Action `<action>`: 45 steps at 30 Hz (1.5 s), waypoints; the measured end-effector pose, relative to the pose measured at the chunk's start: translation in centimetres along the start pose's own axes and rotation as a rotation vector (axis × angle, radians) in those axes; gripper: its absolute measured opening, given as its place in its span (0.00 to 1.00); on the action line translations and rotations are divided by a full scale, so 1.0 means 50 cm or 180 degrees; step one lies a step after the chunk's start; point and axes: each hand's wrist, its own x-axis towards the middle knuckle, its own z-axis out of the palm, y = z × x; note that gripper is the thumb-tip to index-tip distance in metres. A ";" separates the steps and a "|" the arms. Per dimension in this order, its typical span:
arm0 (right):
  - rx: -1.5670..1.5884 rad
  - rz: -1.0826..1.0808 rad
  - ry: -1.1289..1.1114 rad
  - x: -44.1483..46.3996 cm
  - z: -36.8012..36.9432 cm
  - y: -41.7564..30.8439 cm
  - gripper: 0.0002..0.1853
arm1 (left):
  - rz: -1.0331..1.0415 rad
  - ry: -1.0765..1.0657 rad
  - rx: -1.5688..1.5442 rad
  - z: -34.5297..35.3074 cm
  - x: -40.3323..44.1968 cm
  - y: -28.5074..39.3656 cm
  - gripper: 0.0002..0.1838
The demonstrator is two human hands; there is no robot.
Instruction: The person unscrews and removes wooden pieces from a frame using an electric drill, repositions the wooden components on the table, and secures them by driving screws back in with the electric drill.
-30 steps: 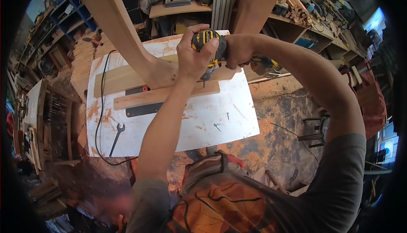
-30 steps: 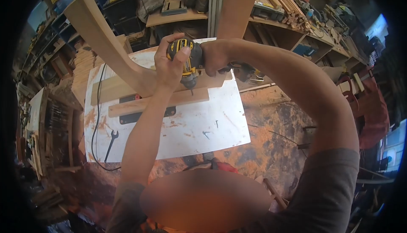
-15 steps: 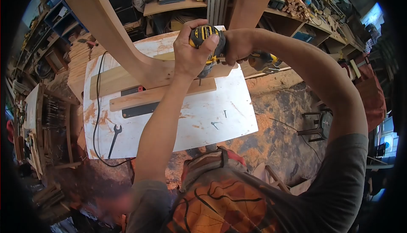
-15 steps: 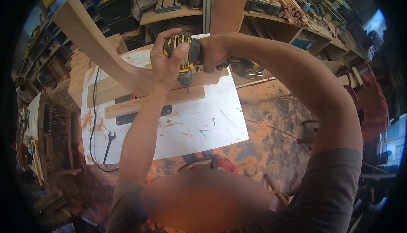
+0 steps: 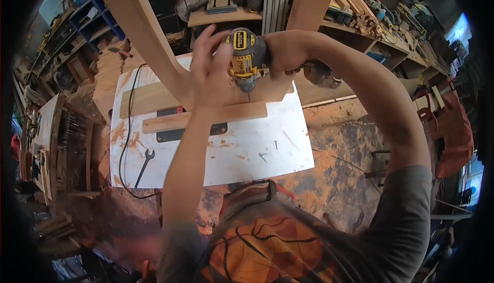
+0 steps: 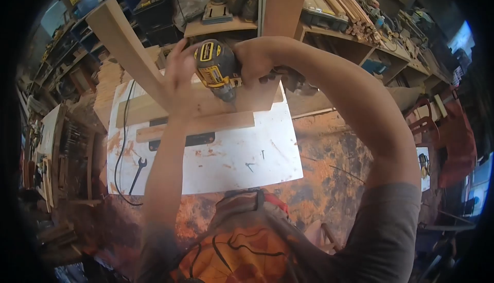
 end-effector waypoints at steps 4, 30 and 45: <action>0.1176 -0.0393 0.0311 -0.088 0.023 0.008 0.16 | 0.0125 -0.0010 0.0880 -0.098 -0.122 0.050 0.32; 0.5763 -0.2328 0.0148 0.042 0.462 -0.129 0.25 | -0.0448 -0.0871 0.1001 -0.274 -0.512 0.086 0.40; 0.5551 -0.1327 0.2153 0.126 0.529 -0.527 0.22 | -0.0930 -0.0592 0.0143 -0.594 -0.518 0.197 0.62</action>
